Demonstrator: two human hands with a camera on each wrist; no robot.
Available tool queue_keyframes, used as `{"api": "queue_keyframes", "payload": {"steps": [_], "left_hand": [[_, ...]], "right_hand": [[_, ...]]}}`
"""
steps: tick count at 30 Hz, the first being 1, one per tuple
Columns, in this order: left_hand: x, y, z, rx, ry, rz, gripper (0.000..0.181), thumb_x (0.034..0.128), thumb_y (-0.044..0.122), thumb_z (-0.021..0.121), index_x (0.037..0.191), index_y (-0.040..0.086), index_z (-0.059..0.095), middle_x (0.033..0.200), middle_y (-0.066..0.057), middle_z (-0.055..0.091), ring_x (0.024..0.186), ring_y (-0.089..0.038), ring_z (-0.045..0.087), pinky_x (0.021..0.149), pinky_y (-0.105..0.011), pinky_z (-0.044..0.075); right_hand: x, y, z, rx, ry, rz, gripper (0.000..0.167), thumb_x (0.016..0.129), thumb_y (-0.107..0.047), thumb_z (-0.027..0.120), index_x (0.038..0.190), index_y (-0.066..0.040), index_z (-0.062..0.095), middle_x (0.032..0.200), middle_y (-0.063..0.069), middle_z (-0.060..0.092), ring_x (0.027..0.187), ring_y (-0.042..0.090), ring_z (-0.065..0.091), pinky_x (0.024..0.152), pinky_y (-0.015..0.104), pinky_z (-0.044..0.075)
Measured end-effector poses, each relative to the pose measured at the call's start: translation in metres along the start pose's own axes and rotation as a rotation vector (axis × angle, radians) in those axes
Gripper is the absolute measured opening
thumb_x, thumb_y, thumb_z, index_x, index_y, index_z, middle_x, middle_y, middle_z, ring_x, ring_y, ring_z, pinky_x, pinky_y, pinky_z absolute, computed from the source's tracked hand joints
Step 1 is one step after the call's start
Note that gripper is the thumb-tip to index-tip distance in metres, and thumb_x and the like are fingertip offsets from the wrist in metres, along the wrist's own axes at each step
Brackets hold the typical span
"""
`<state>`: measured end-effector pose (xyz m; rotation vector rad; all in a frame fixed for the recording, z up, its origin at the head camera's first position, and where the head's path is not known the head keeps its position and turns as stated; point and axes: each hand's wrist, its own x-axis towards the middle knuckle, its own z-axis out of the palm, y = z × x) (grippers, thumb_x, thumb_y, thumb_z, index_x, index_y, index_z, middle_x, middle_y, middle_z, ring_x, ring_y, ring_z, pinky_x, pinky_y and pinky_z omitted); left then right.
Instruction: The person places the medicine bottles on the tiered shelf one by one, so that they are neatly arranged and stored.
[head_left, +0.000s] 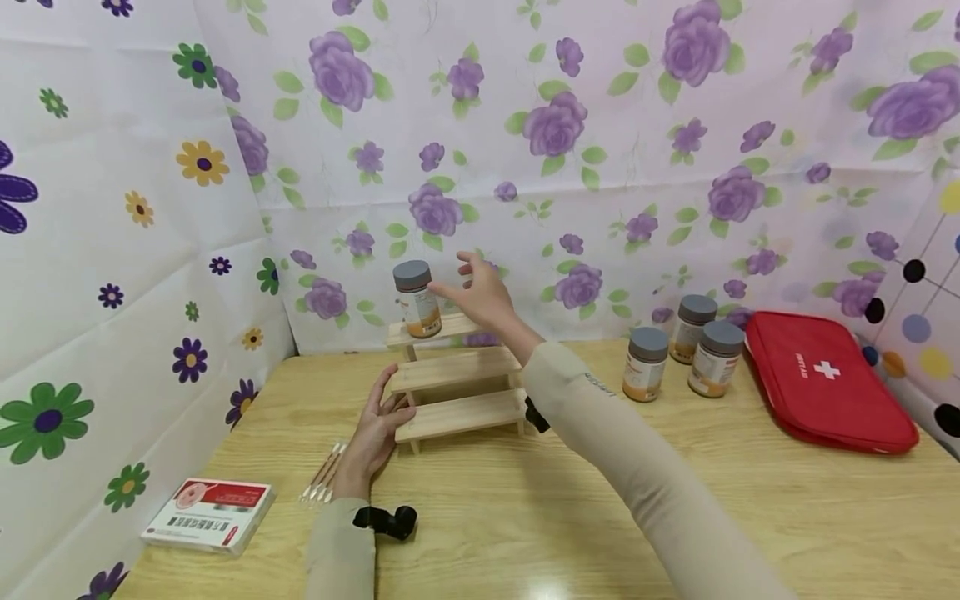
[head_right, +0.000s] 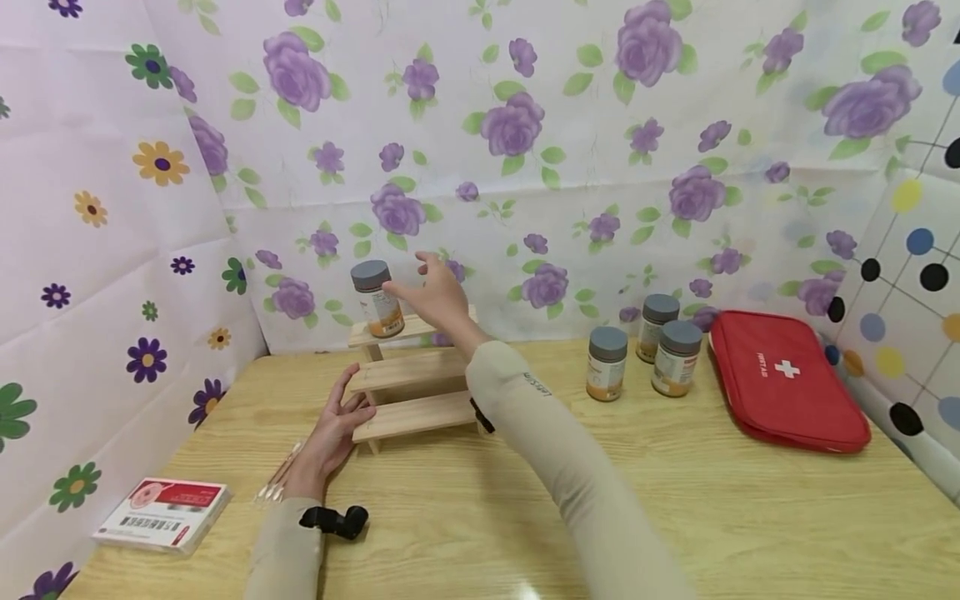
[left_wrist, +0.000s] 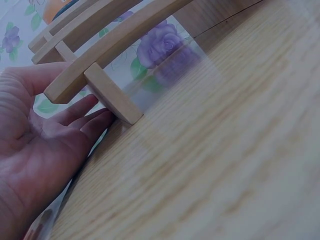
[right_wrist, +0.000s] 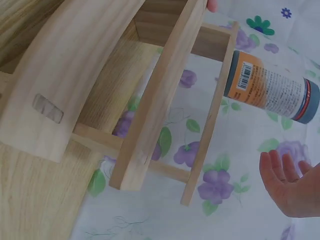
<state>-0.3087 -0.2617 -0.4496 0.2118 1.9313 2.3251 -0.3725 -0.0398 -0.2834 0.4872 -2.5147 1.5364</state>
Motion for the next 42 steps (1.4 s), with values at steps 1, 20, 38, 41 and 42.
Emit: {"api": "queue_keyframes", "payload": {"steps": [1,20,38,41,42], "left_hand": [[0.000,0.000,0.000,0.002,-0.004,-0.002,0.084,0.0942,-0.008,0.050,0.157,0.033,0.012,0.160,-0.020,0.019,0.149,-0.036,0.013,0.114,-0.070,0.000],[-0.003,0.002,-0.006,0.013,0.002,-0.009,0.084,0.0949,-0.006,0.051,0.157,0.031,0.009,0.162,-0.022,0.010,0.151,-0.036,0.004,0.109,-0.075,-0.006],[0.000,0.001,0.000,0.031,-0.005,0.004,0.083,0.0951,-0.004,0.052,0.158,0.028,0.008,0.163,-0.021,0.002,0.152,-0.035,0.001,0.118,-0.064,-0.002],[0.001,0.001,0.002,0.028,-0.005,0.006,0.083,0.0952,-0.004,0.052,0.158,0.028,0.008,0.163,-0.021,0.001,0.152,-0.034,0.000,0.118,-0.064,-0.002],[0.001,0.002,0.002,0.027,-0.006,0.005,0.082,0.0953,-0.004,0.052,0.158,0.028,0.009,0.163,-0.020,0.001,0.152,-0.034,0.000,0.119,-0.063,-0.002]], "right_hand": [[-0.002,0.002,-0.003,0.016,0.008,-0.003,0.080,0.088,-0.048,0.069,0.151,-0.014,0.034,0.143,0.011,0.050,0.126,0.031,0.052,0.101,0.045,0.047],[-0.052,0.055,-0.075,0.140,0.138,0.006,0.066,0.090,-0.039,0.069,0.145,-0.012,0.043,0.138,0.015,0.052,0.128,0.035,0.049,0.103,0.049,0.045],[-0.100,0.093,-0.128,0.100,0.350,-0.019,0.063,0.091,-0.037,0.068,0.143,-0.009,0.046,0.136,0.016,0.054,0.128,0.034,0.046,0.109,0.051,0.037],[-0.107,0.098,-0.138,0.116,0.396,-0.011,0.063,0.091,-0.036,0.069,0.143,-0.009,0.046,0.137,0.016,0.053,0.129,0.032,0.046,0.110,0.051,0.036],[-0.110,0.100,-0.141,0.113,0.415,-0.008,0.063,0.091,-0.037,0.069,0.143,-0.009,0.047,0.137,0.016,0.053,0.129,0.030,0.046,0.110,0.050,0.036]]}}
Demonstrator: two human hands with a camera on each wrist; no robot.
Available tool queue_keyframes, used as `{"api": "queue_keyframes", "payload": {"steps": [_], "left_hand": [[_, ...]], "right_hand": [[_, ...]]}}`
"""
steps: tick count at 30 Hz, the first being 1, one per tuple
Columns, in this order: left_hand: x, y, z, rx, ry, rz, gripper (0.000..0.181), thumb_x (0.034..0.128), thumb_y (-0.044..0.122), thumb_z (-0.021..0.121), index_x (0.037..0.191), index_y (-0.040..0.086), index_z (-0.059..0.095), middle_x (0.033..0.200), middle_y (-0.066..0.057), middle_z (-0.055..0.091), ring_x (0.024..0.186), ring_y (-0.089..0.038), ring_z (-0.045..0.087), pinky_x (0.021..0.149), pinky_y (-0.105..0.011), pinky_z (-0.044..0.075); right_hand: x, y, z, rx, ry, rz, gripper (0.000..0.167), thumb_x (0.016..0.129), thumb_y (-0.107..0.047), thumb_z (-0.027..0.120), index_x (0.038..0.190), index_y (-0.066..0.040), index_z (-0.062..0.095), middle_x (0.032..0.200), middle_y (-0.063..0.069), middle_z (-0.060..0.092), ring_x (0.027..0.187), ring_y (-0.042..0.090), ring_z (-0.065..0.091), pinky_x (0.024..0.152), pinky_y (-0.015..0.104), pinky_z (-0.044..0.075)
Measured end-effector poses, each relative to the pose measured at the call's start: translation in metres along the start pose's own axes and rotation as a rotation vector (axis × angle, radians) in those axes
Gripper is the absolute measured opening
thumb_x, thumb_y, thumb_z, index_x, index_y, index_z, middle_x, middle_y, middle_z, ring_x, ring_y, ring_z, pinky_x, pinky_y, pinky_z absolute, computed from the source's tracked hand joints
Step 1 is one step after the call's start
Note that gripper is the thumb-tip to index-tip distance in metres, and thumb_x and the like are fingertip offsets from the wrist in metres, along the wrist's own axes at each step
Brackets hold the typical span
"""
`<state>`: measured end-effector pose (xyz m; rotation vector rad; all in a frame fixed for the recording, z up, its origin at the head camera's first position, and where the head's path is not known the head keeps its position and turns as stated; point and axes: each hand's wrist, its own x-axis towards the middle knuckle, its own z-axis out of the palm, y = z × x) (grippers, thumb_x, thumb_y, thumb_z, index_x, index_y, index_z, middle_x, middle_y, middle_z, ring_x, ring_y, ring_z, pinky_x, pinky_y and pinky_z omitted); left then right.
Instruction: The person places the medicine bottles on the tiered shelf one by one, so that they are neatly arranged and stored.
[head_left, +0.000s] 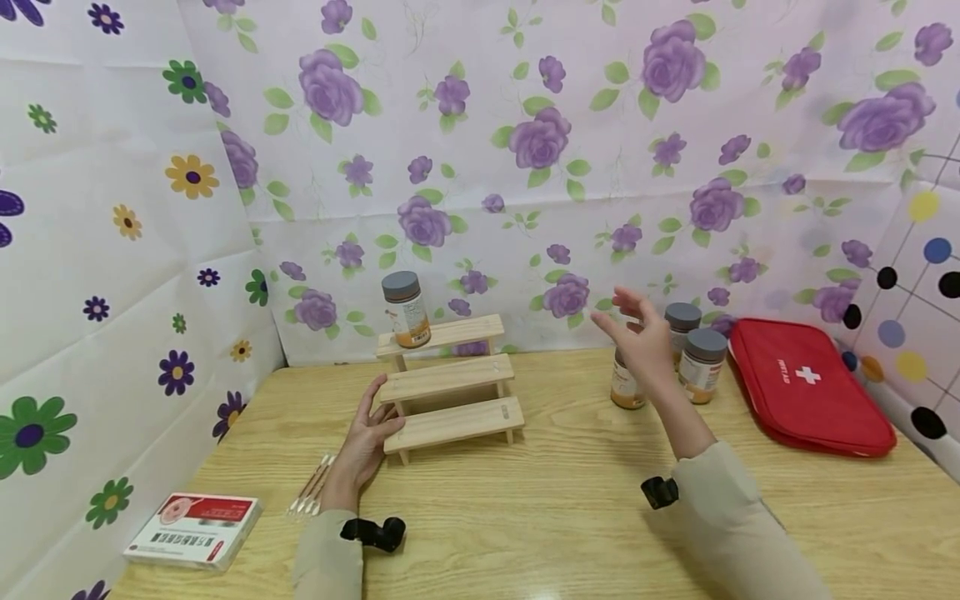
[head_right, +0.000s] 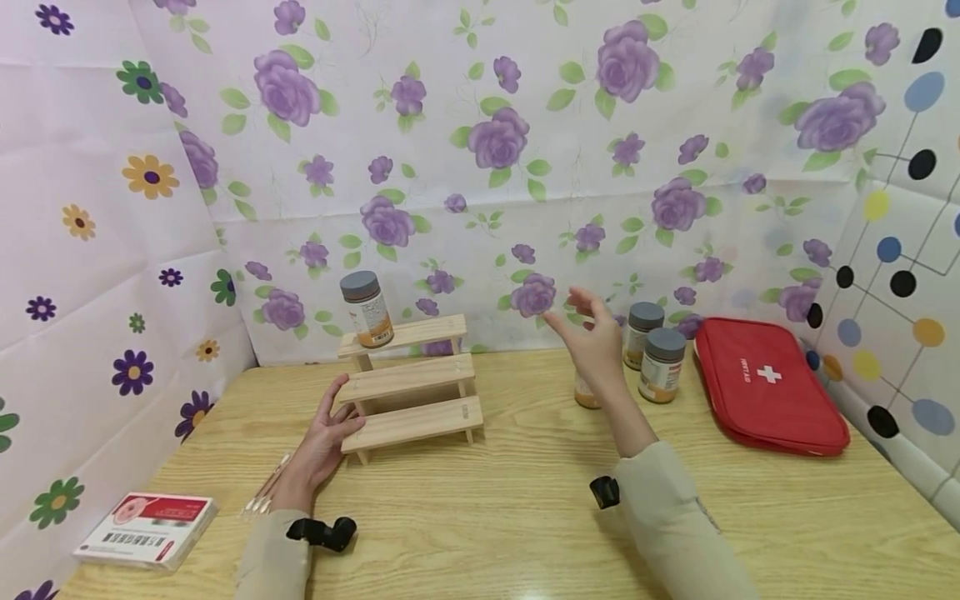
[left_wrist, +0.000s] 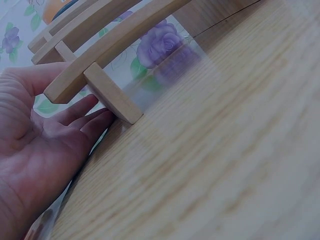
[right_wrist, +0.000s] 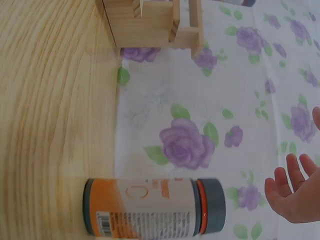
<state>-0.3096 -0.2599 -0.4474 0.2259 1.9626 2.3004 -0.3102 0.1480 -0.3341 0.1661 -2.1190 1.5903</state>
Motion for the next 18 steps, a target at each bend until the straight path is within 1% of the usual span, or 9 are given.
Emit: {"api": "queue_keyframes", "payload": {"steps": [3,5,9,12,14,18], "left_hand": [[-0.001,0.000,-0.001,-0.001,-0.016,-0.002,0.082,0.0962,-0.003,0.052,0.158,0.030,0.008,0.164,-0.019,0.002,0.152,-0.033,0.001,0.120,-0.061,0.000],[-0.003,0.002,-0.004,-0.003,-0.016,-0.006,0.082,0.0965,-0.003,0.051,0.157,0.031,0.009,0.163,-0.019,0.003,0.151,-0.032,0.002,0.120,-0.061,0.000],[-0.007,0.005,-0.009,0.007,-0.012,-0.011,0.082,0.0967,-0.004,0.049,0.157,0.033,0.009,0.163,-0.019,0.000,0.151,-0.032,0.001,0.116,-0.066,-0.003],[-0.006,0.005,-0.009,0.008,-0.023,-0.007,0.082,0.0966,-0.004,0.050,0.158,0.032,0.008,0.163,-0.020,-0.003,0.151,-0.033,0.001,0.117,-0.065,-0.003],[-0.004,0.003,-0.007,0.001,-0.025,-0.005,0.082,0.0962,-0.004,0.051,0.158,0.031,0.009,0.163,-0.020,-0.003,0.151,-0.033,0.002,0.119,-0.063,-0.001],[0.000,0.002,0.000,-0.011,-0.012,0.002,0.083,0.0953,-0.004,0.052,0.157,0.032,0.011,0.163,-0.020,-0.001,0.151,-0.033,0.004,0.120,-0.060,0.002]], "right_hand": [[-0.001,0.007,-0.006,0.011,0.069,0.007,0.061,0.090,-0.033,0.070,0.141,-0.008,0.049,0.137,0.015,0.053,0.126,0.027,0.046,0.110,0.048,0.035],[-0.002,0.013,-0.006,0.001,0.108,0.018,0.059,0.089,-0.032,0.071,0.139,-0.008,0.051,0.137,0.013,0.053,0.125,0.025,0.046,0.111,0.045,0.036],[-0.006,0.022,-0.001,-0.014,0.151,0.038,0.060,0.088,-0.031,0.073,0.139,-0.007,0.052,0.140,0.015,0.049,0.129,0.027,0.042,0.112,0.045,0.034],[-0.005,0.026,-0.003,-0.036,0.175,0.046,0.061,0.087,-0.032,0.074,0.139,-0.009,0.052,0.142,0.016,0.046,0.134,0.031,0.037,0.113,0.049,0.032],[-0.003,0.029,-0.007,-0.047,0.170,0.074,0.063,0.087,-0.034,0.074,0.141,-0.011,0.050,0.146,0.016,0.042,0.138,0.032,0.034,0.113,0.052,0.031],[0.003,0.035,-0.017,-0.083,0.091,0.162,0.073,0.087,-0.041,0.071,0.148,-0.014,0.041,0.154,0.013,0.032,0.145,0.032,0.027,0.117,0.054,0.027]]}}
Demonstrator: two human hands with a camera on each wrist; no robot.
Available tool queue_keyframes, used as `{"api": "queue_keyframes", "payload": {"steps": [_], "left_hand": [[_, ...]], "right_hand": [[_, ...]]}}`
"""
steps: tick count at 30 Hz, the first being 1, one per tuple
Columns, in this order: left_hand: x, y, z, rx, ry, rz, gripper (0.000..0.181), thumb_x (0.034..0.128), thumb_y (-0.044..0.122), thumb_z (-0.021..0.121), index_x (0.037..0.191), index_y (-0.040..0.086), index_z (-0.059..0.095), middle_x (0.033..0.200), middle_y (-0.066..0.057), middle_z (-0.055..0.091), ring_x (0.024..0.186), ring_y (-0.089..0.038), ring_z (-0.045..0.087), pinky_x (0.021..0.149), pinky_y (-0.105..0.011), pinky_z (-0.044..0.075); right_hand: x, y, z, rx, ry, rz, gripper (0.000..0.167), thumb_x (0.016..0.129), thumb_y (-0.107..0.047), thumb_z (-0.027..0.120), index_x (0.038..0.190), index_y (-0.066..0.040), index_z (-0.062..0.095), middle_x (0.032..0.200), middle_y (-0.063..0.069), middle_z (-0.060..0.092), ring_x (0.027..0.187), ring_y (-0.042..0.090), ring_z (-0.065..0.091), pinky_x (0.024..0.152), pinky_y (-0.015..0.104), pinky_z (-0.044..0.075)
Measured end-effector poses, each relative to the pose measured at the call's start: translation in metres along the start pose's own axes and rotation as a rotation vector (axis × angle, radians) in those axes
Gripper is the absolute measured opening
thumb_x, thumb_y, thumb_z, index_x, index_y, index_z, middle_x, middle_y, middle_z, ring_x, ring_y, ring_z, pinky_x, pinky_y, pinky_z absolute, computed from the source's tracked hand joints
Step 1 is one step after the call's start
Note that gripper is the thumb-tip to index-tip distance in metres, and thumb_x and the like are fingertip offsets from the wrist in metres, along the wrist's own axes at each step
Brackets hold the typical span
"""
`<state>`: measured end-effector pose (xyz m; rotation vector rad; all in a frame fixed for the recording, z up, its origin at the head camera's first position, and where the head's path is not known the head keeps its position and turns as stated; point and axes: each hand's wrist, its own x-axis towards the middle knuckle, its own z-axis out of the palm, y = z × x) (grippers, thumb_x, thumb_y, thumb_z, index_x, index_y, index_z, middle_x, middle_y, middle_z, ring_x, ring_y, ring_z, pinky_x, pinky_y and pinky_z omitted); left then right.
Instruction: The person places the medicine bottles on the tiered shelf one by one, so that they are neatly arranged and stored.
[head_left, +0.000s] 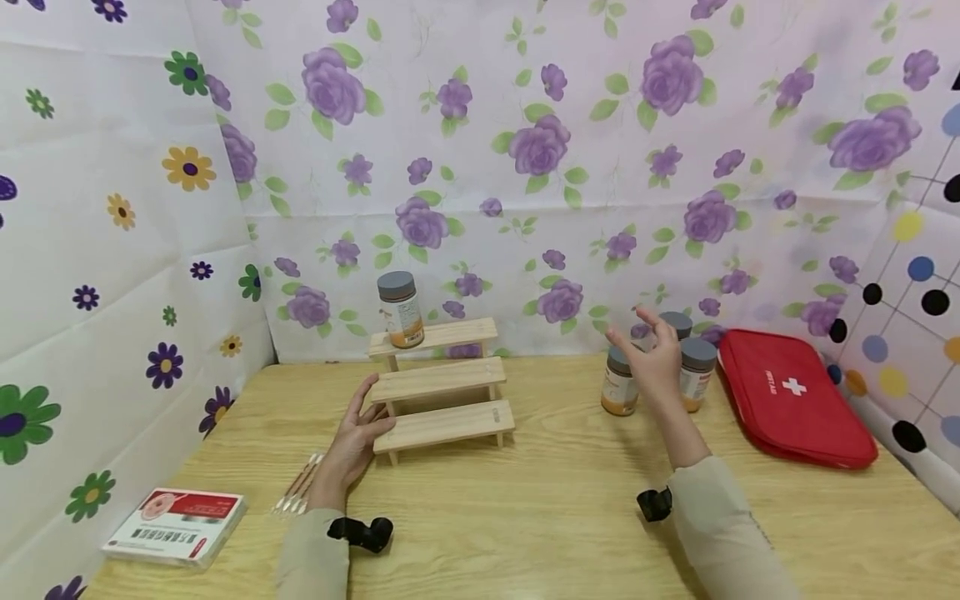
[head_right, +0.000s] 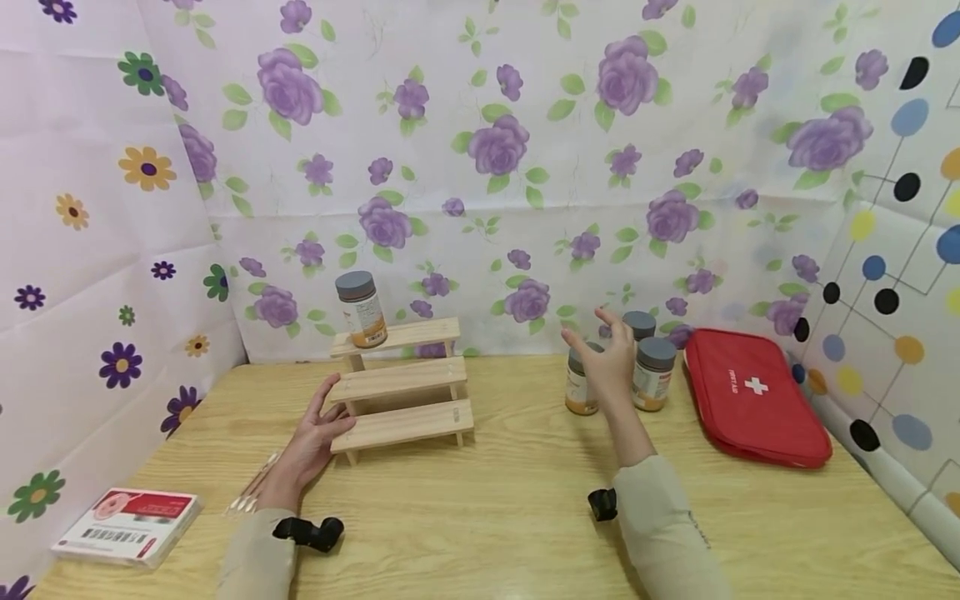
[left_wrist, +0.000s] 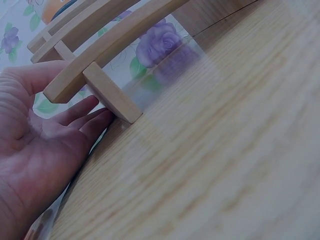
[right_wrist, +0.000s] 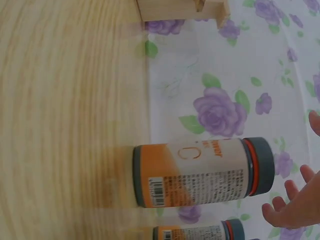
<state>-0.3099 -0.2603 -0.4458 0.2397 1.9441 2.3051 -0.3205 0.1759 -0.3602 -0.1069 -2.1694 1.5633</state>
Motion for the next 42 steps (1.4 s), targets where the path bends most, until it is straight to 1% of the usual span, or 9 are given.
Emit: {"api": "queue_keyframes", "payload": {"steps": [4,7,12,17,20,24,32,37,42], "left_hand": [[-0.002,0.001,-0.001,0.012,0.013,0.006,0.083,0.0957,-0.003,0.053,0.157,0.032,0.010,0.164,-0.019,0.000,0.152,-0.032,0.003,0.121,-0.057,0.003],[-0.002,0.001,-0.002,0.013,0.014,0.009,0.083,0.0958,-0.003,0.052,0.158,0.032,0.010,0.164,-0.020,-0.001,0.152,-0.035,0.002,0.119,-0.062,0.000],[-0.003,-0.002,-0.002,0.008,0.012,0.002,0.083,0.0948,-0.005,0.052,0.157,0.032,0.012,0.163,-0.022,0.000,0.152,-0.039,0.003,0.114,-0.070,-0.006],[-0.001,-0.004,-0.002,0.000,0.026,0.000,0.083,0.0938,-0.006,0.052,0.156,0.034,0.015,0.163,-0.023,0.002,0.151,-0.040,0.005,0.114,-0.069,-0.006],[-0.001,-0.004,-0.002,-0.001,0.030,0.000,0.083,0.0935,-0.007,0.052,0.156,0.034,0.016,0.163,-0.023,0.002,0.151,-0.040,0.006,0.115,-0.068,-0.006],[-0.001,-0.004,-0.001,0.002,0.020,0.002,0.083,0.0940,-0.006,0.052,0.157,0.033,0.014,0.162,-0.024,0.001,0.151,-0.040,0.005,0.114,-0.069,-0.007],[-0.003,-0.001,0.000,-0.006,0.026,-0.006,0.081,0.0959,-0.005,0.050,0.157,0.031,0.012,0.163,-0.023,0.000,0.152,-0.039,0.002,0.114,-0.068,-0.009],[-0.004,-0.002,0.002,-0.003,0.023,-0.014,0.080,0.0966,-0.004,0.049,0.158,0.031,0.010,0.163,-0.022,0.000,0.152,-0.039,0.001,0.112,-0.070,-0.012],[-0.002,-0.002,0.001,0.000,0.027,-0.007,0.079,0.0968,-0.004,0.049,0.157,0.031,0.012,0.163,-0.022,0.002,0.152,-0.038,0.004,0.114,-0.068,-0.009]], "right_hand": [[0.003,0.007,-0.002,-0.026,-0.105,0.063,0.085,0.086,-0.050,0.069,0.154,-0.016,0.029,0.159,0.014,0.021,0.148,0.036,0.020,0.117,0.055,0.026],[0.005,0.012,-0.005,-0.025,-0.184,0.092,0.092,0.086,-0.054,0.067,0.156,-0.016,0.022,0.162,0.015,0.013,0.149,0.039,0.015,0.117,0.056,0.026],[0.005,0.022,-0.011,-0.042,-0.287,0.108,0.094,0.088,-0.049,0.067,0.157,-0.013,0.015,0.163,0.017,0.009,0.149,0.044,0.011,0.116,0.060,0.024],[0.006,0.027,-0.020,-0.078,-0.399,0.116,0.095,0.090,-0.040,0.068,0.158,-0.011,0.009,0.162,0.024,0.008,0.148,0.048,0.009,0.115,0.063,0.022],[0.007,0.031,-0.023,-0.094,-0.450,0.122,0.096,0.090,-0.037,0.069,0.158,-0.011,0.006,0.163,0.024,0.006,0.148,0.048,0.009,0.114,0.064,0.022],[0.010,0.035,-0.023,-0.112,-0.478,0.130,0.097,0.090,-0.037,0.069,0.158,-0.011,0.006,0.162,0.025,0.006,0.147,0.048,0.011,0.114,0.063,0.024],[0.012,0.039,-0.022,-0.110,-0.504,0.133,0.094,0.090,-0.033,0.070,0.158,-0.009,0.009,0.153,0.032,0.027,0.141,0.047,0.030,0.111,0.058,0.032],[0.012,0.041,-0.025,-0.073,-0.515,0.144,0.091,0.091,-0.029,0.069,0.157,-0.007,0.010,0.154,0.032,0.025,0.143,0.048,0.026,0.112,0.059,0.030],[0.012,0.043,-0.027,-0.053,-0.529,0.151,0.088,0.092,-0.030,0.068,0.157,-0.007,0.013,0.156,0.030,0.023,0.144,0.049,0.022,0.113,0.061,0.028]]}}
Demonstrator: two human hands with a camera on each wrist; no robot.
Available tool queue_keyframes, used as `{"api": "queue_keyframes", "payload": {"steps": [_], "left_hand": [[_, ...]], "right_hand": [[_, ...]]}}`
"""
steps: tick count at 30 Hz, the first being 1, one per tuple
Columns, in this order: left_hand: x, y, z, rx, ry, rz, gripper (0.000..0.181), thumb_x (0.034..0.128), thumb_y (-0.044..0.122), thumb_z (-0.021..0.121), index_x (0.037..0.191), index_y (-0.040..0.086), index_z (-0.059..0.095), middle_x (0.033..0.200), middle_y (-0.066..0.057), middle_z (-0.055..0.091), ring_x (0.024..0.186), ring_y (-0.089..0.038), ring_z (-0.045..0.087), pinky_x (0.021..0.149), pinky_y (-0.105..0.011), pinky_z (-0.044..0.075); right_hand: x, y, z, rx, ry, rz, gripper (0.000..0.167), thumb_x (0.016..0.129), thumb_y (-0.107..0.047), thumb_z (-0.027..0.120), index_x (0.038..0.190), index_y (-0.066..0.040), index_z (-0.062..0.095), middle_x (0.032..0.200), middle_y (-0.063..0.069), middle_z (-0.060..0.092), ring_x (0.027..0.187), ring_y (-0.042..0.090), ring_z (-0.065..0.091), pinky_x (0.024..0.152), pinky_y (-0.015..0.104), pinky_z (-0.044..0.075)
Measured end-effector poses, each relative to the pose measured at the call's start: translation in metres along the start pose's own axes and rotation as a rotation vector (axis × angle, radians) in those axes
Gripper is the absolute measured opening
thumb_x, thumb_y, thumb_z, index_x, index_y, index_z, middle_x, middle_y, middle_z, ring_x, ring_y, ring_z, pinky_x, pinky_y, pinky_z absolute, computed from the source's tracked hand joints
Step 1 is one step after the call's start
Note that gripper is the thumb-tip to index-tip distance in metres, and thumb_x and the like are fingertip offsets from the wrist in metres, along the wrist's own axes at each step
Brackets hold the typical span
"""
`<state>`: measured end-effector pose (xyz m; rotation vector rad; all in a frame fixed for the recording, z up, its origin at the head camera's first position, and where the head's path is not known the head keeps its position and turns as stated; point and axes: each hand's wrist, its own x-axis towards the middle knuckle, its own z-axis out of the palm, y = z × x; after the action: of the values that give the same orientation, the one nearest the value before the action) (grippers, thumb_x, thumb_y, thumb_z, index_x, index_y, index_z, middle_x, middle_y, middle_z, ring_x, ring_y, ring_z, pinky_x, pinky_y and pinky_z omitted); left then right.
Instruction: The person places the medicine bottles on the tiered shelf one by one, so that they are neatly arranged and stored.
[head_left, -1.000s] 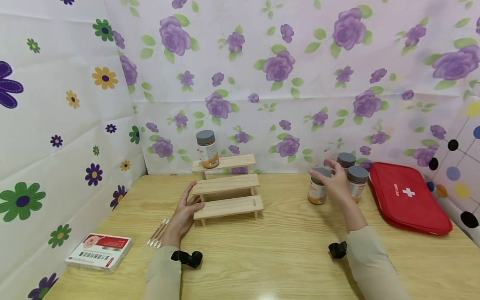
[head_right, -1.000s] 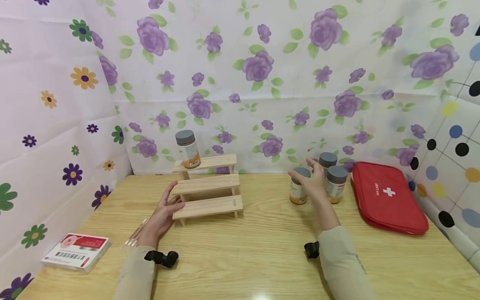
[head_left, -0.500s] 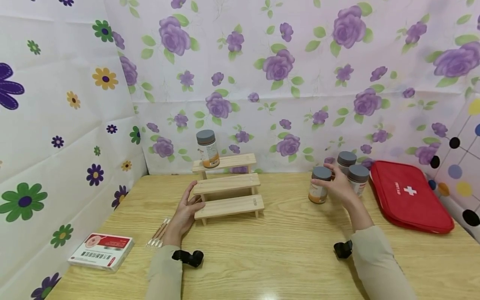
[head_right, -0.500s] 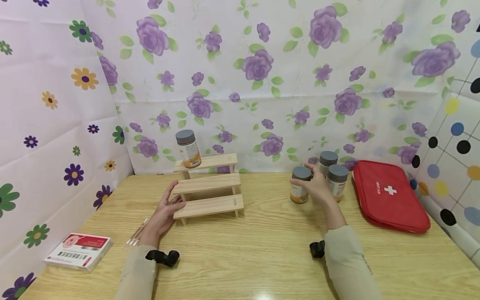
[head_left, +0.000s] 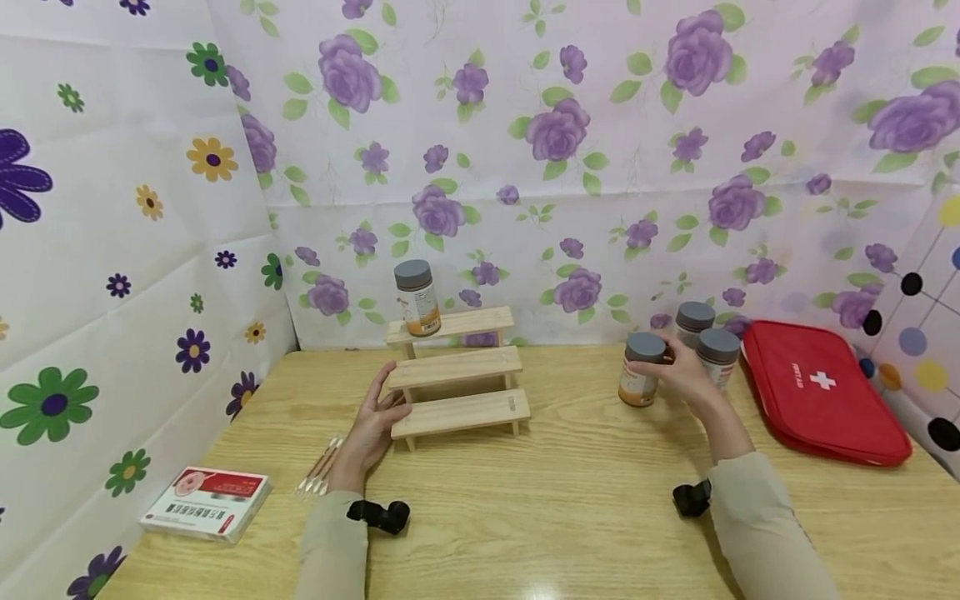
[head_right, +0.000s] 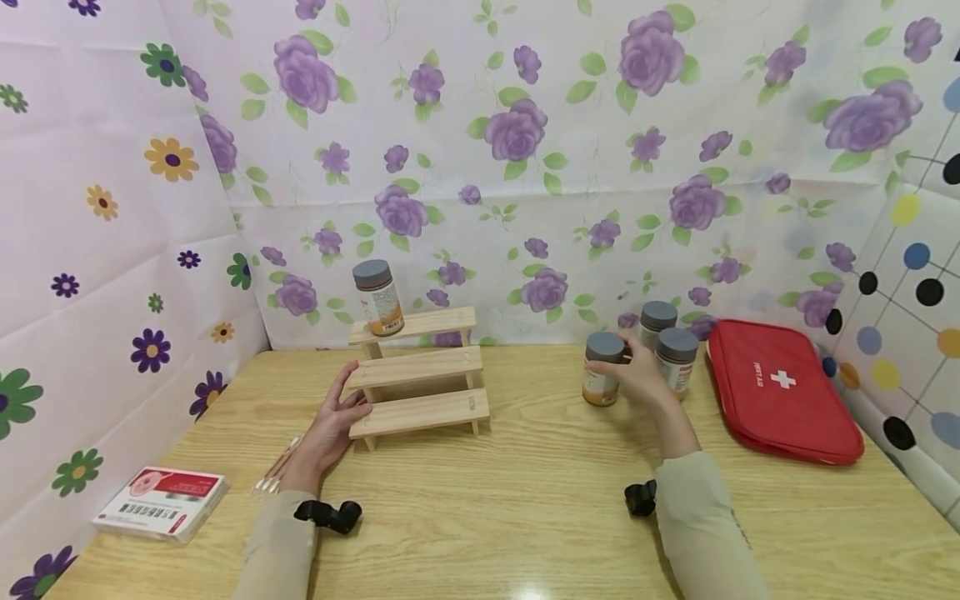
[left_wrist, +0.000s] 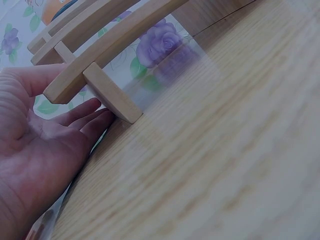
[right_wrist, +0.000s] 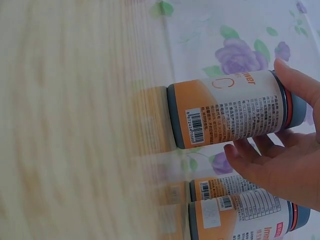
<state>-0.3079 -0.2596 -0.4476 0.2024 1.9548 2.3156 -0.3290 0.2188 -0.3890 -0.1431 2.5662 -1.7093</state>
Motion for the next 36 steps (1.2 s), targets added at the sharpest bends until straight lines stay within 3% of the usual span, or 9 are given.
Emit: {"api": "queue_keyframes", "payload": {"steps": [11,19,26,32,36], "left_hand": [[0.002,0.004,-0.001,0.002,0.001,0.003,0.079,0.0964,-0.004,0.049,0.157,0.031,0.013,0.163,-0.023,0.001,0.152,-0.037,0.003,0.114,-0.068,-0.009],[0.000,0.000,-0.002,0.007,-0.007,0.009,0.080,0.0960,-0.005,0.049,0.158,0.029,0.010,0.163,-0.022,0.002,0.151,-0.039,0.005,0.114,-0.069,-0.006],[0.001,0.000,-0.001,-0.002,0.002,0.010,0.081,0.0952,-0.004,0.051,0.157,0.031,0.013,0.163,-0.023,0.004,0.151,-0.040,0.004,0.110,-0.072,-0.012],[0.000,-0.002,0.001,-0.008,0.018,0.012,0.081,0.0945,-0.004,0.052,0.157,0.030,0.014,0.163,-0.022,0.007,0.150,-0.036,0.007,0.117,-0.066,0.001],[0.001,-0.002,0.000,-0.007,0.017,0.013,0.080,0.0948,-0.004,0.052,0.157,0.031,0.016,0.163,-0.021,0.007,0.150,-0.035,0.009,0.118,-0.064,0.002]], "right_hand": [[0.003,0.001,-0.002,0.017,-0.015,0.007,0.093,0.092,-0.035,0.067,0.158,-0.008,0.007,0.158,0.029,0.019,0.145,0.048,0.020,0.115,0.060,0.026],[0.001,-0.008,0.001,0.068,-0.043,0.081,0.094,0.093,-0.033,0.065,0.158,-0.009,0.003,0.161,0.026,0.010,0.148,0.045,0.013,0.117,0.058,0.024],[0.002,-0.014,0.011,0.028,-0.049,0.054,0.094,0.092,-0.035,0.066,0.158,-0.006,0.006,0.160,0.027,0.015,0.147,0.047,0.015,0.116,0.060,0.024],[0.003,-0.016,0.028,0.021,-0.037,0.013,0.087,0.092,-0.033,0.068,0.156,-0.004,0.017,0.155,0.027,0.028,0.145,0.046,0.023,0.115,0.060,0.027],[0.004,-0.019,0.044,0.057,-0.012,-0.043,0.081,0.091,-0.030,0.069,0.154,-0.005,0.025,0.150,0.026,0.036,0.140,0.044,0.033,0.113,0.057,0.031]]}}
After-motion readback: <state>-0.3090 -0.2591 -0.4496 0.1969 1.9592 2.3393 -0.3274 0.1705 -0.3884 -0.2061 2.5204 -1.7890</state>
